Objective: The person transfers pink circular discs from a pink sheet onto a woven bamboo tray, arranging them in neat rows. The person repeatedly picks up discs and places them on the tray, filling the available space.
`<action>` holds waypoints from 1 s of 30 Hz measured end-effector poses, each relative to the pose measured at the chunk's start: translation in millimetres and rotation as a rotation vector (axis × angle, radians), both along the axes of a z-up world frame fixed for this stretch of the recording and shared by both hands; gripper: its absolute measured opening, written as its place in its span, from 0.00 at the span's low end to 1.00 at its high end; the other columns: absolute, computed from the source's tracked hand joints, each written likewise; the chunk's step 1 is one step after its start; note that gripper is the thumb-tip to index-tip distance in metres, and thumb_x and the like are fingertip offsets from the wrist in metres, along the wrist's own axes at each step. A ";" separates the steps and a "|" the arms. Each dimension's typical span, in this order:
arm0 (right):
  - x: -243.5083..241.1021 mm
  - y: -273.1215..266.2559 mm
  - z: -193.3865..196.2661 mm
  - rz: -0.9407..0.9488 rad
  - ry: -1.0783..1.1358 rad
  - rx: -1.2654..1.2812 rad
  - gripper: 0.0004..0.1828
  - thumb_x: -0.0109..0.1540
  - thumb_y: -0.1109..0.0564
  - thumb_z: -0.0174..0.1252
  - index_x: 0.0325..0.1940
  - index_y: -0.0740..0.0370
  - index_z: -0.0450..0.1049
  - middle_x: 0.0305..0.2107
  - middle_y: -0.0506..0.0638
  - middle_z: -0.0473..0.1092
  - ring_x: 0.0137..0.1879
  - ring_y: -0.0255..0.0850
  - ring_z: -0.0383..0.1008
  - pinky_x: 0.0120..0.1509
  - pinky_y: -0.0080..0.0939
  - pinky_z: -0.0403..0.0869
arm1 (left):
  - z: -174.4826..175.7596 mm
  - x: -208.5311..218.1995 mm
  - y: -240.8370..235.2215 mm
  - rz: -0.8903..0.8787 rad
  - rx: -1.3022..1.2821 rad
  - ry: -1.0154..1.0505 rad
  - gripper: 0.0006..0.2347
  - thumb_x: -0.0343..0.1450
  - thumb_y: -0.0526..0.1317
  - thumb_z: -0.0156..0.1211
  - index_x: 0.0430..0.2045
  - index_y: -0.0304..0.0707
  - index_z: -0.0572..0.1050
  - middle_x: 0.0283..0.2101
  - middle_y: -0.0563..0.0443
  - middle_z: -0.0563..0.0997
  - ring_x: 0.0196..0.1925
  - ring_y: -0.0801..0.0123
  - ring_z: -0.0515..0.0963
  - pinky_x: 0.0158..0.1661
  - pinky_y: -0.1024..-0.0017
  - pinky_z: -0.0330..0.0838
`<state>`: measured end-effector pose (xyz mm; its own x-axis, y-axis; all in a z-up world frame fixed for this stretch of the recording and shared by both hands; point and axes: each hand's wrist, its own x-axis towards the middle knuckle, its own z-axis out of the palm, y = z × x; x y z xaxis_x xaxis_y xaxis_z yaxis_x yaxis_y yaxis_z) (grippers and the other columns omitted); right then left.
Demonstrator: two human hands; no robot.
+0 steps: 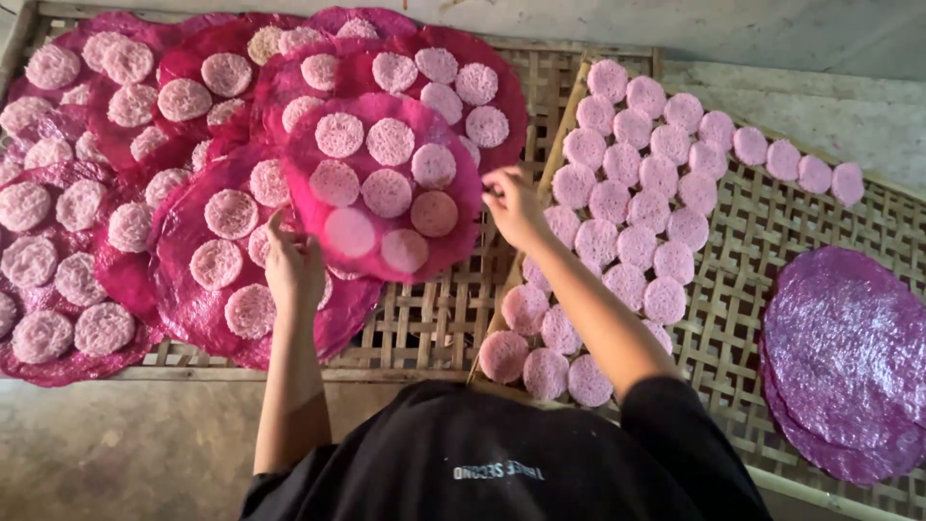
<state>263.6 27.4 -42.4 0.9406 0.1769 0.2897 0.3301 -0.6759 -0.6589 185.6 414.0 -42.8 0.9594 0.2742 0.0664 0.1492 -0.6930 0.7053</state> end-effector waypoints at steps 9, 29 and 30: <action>47.8 62.2 -67.9 -0.370 0.257 -0.166 0.14 0.68 0.51 0.55 0.54 0.58 0.66 0.34 0.64 0.76 0.41 0.64 0.77 0.44 0.66 0.73 | -11.9 22.5 2.7 0.008 0.094 -0.175 0.21 0.70 0.25 0.59 0.59 0.34 0.75 0.55 0.32 0.77 0.50 0.50 0.81 0.49 0.55 0.78; -229.1 -309.6 93.1 -0.180 0.072 -0.141 0.22 0.62 0.56 0.66 0.59 0.60 0.71 0.45 0.52 0.73 0.41 0.44 0.75 0.46 0.43 0.76 | 96.5 -94.7 -320.5 -0.471 0.002 -0.295 0.17 0.70 0.29 0.62 0.55 0.34 0.75 0.59 0.34 0.75 0.55 0.48 0.78 0.52 0.59 0.75; -223.6 -310.7 84.6 -0.118 0.160 -0.095 0.21 0.61 0.57 0.66 0.58 0.57 0.72 0.49 0.51 0.74 0.42 0.41 0.76 0.47 0.41 0.77 | 90.8 -90.0 -337.4 -0.520 0.035 -0.300 0.16 0.70 0.30 0.63 0.54 0.34 0.76 0.57 0.37 0.77 0.56 0.48 0.78 0.55 0.59 0.74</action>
